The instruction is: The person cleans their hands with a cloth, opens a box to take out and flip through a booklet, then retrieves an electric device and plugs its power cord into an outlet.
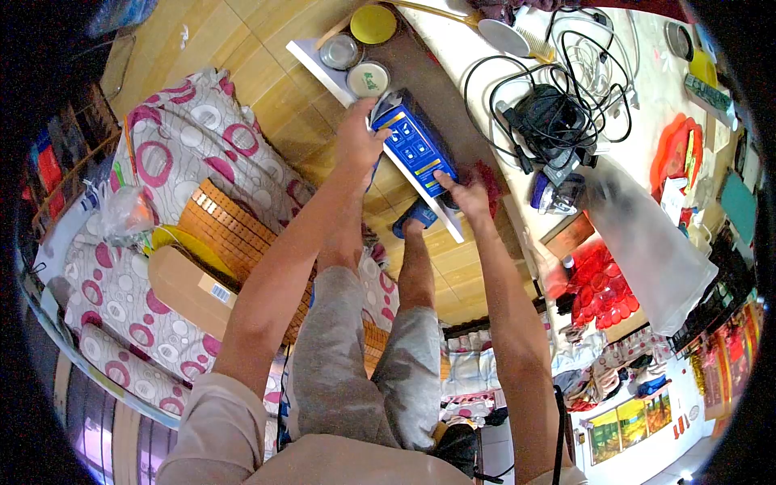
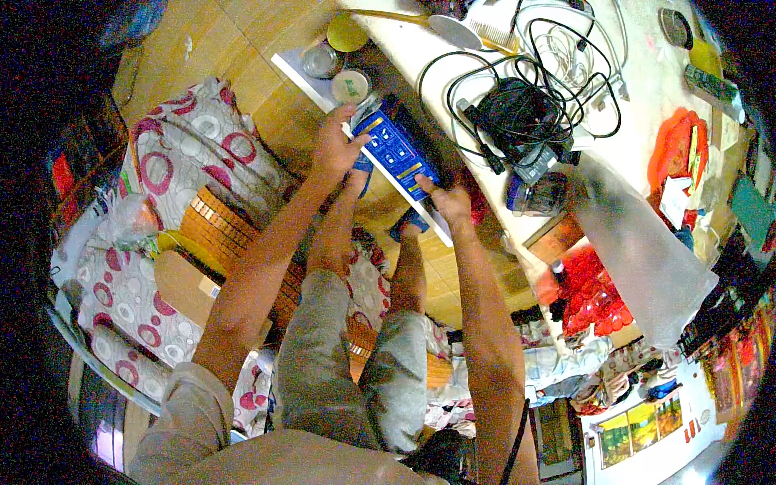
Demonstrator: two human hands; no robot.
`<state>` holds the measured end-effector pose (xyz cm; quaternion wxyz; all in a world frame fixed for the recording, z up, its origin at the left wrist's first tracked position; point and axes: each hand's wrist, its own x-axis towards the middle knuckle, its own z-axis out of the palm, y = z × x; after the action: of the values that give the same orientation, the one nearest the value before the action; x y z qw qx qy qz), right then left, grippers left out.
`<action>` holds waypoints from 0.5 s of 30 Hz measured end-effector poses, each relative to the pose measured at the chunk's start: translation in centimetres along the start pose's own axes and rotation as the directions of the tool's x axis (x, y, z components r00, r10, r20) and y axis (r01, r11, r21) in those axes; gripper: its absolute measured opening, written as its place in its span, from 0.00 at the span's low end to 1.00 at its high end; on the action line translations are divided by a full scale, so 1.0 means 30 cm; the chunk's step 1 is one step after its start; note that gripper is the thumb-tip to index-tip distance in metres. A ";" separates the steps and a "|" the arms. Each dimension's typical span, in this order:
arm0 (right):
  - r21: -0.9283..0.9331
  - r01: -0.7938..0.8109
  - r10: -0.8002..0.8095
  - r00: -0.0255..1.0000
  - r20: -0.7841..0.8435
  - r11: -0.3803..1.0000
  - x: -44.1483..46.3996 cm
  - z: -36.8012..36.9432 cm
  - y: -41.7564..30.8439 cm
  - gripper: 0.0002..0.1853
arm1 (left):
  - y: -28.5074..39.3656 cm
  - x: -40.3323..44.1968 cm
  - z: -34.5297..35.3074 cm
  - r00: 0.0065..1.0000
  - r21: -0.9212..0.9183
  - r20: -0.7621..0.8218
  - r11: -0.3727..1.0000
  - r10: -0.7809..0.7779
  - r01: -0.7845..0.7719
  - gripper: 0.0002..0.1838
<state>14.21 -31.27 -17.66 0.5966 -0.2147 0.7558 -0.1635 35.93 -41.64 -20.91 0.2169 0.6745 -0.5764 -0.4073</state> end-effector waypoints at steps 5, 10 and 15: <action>-0.380 0.302 -0.322 0.947 0.012 0.875 0.038 0.076 0.053 0.39 | 0.064 -0.024 -0.040 0.995 -0.118 0.054 0.989 -0.088 0.094 0.24; -0.338 0.318 -0.310 0.947 0.078 0.886 0.096 0.105 0.073 0.37 | 0.027 -0.011 0.010 0.998 -0.010 0.062 1.000 -0.022 0.023 0.17; -0.477 0.235 -0.195 0.972 0.134 0.847 0.035 0.089 -0.072 0.37 | 0.064 0.010 -0.014 0.976 0.138 0.171 0.984 -0.135 0.112 0.22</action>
<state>16.89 -33.64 -18.08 0.5305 -0.4483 0.7191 -0.0239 35.13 -42.45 -19.29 0.0946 0.6819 -0.5755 -0.4415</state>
